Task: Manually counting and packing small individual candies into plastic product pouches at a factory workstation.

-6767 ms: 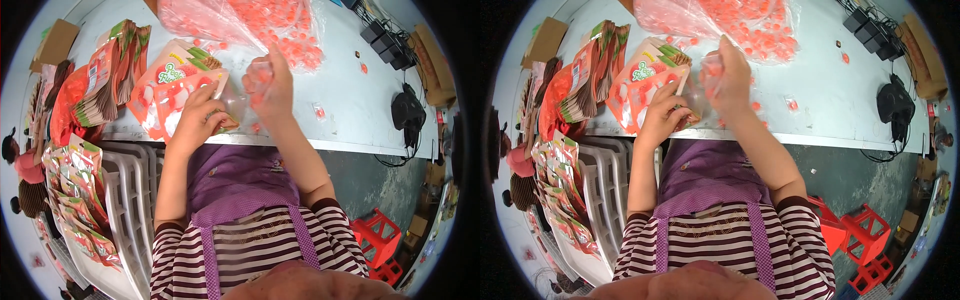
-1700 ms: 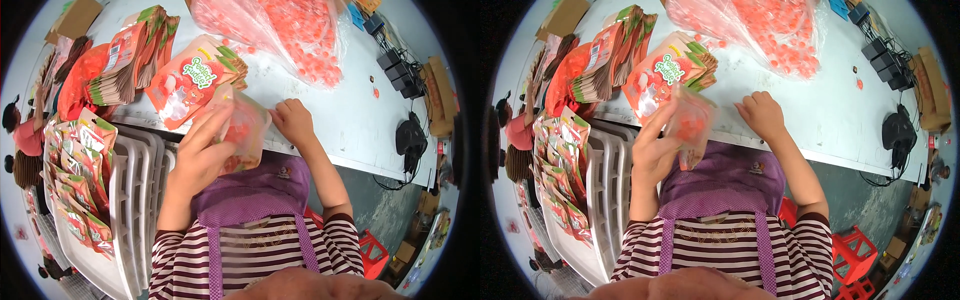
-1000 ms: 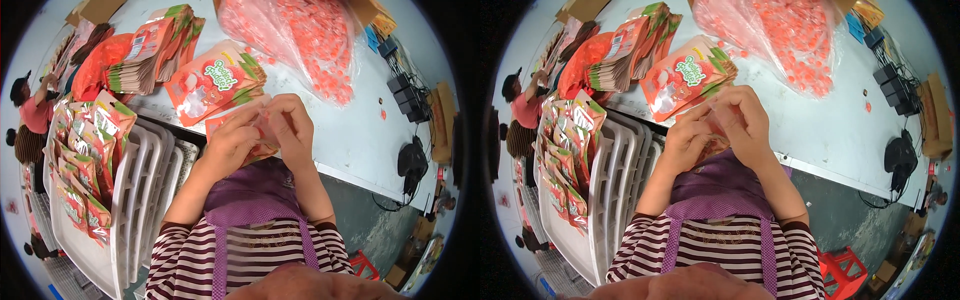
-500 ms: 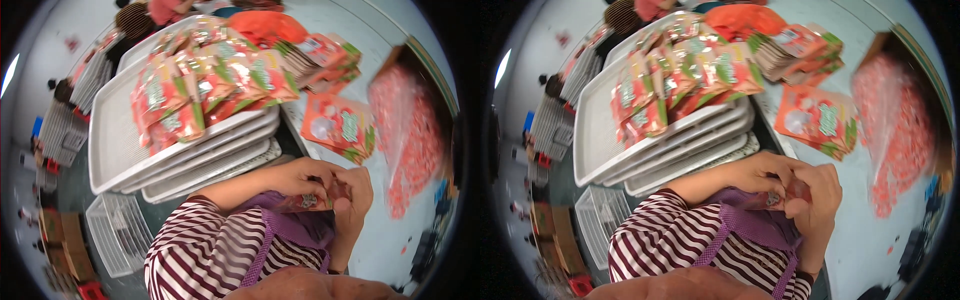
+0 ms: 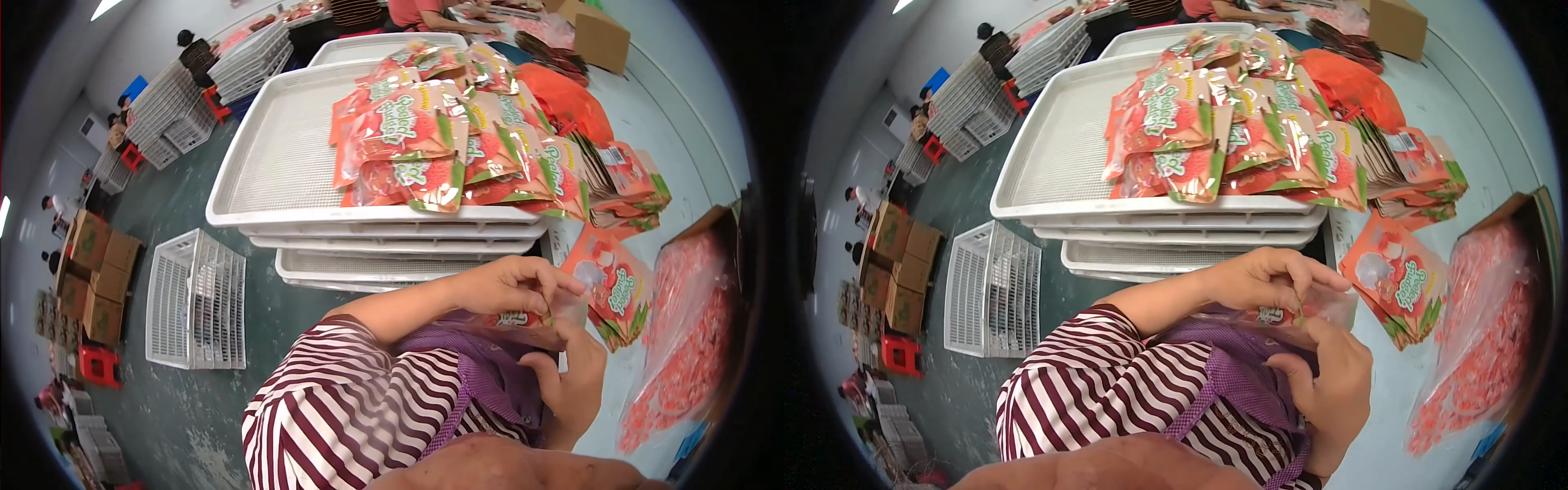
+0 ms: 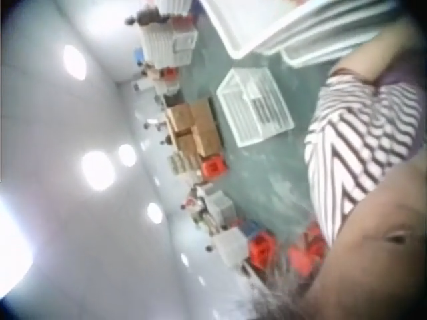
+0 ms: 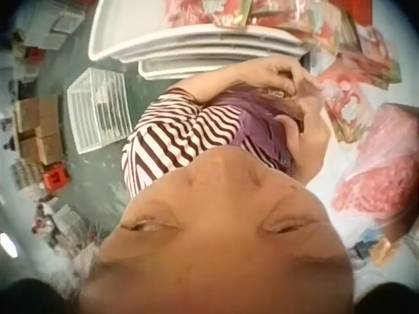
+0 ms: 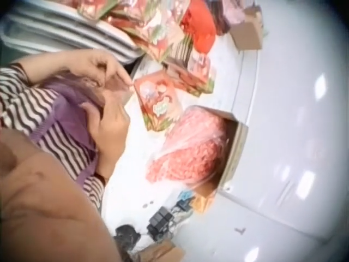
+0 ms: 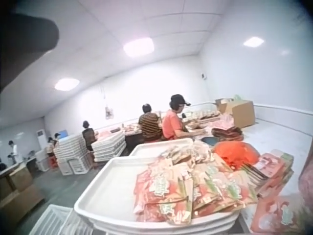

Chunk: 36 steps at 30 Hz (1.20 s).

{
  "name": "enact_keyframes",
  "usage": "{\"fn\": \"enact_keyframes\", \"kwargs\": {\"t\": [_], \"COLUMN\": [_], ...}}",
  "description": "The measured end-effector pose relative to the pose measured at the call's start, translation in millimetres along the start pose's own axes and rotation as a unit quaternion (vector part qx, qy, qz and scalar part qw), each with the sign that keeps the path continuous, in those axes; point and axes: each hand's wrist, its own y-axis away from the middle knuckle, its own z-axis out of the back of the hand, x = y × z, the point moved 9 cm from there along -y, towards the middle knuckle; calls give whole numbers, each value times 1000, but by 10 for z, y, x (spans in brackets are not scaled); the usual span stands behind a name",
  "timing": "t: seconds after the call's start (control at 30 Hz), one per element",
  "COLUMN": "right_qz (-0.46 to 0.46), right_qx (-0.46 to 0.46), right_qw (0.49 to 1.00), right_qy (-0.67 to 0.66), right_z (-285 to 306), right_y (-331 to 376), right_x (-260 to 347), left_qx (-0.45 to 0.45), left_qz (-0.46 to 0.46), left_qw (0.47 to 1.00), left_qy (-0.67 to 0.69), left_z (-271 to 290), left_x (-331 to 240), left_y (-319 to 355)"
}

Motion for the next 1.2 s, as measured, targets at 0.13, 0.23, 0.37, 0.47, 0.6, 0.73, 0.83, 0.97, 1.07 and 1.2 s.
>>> {"fn": "enact_keyframes", "kwargs": {"t": [0.13, 0.23, 0.37, 0.47, 0.6, 0.73, 0.83, 0.97, 1.07, 1.2], "right_qz": [-66, 108, 100, 73, 103, 115, 102, 161, 144, 112], "right_qx": [129, 7, -25, 214, 154, 140, 215, 77, 87, 149], "right_qw": [980, 993, 994, 972, 982, 983, 971, 984, 985, 982], "right_qy": [-137, -40, 22, -61, -40, 28, -21, -8, 49, 24], "right_z": [-391, -97, -66, -611, -425, -394, -626, -345, -308, -538], "right_y": [-29, -158, -253, -142, -189, -100, -14, -98, 46, 70], "right_x": [-160, 318, 365, 197, 385, 343, 222, 469, 386, 207], "left_qx": [26, 26, -35, 61, 64, 50, 82, 69, 87, 118], "left_qz": [14, 2, -40, -34, -15, -11, -29, -18, -12, -19], "left_qw": [999, 999, 999, 992, 991, 994, 991, 989, 993, 986], "left_qy": [30, -19, -3, -104, -118, -100, -97, -127, -79, -115], "left_z": [-142, -58, 42, -200, -128, -151, -223, -125, -209, -293], "left_x": [-178, -239, -380, -415, -425, -366, -324, -431, -357, -334], "left_y": [72, 162, 245, 252, 302, 304, 306, 350, 251, 270]}}
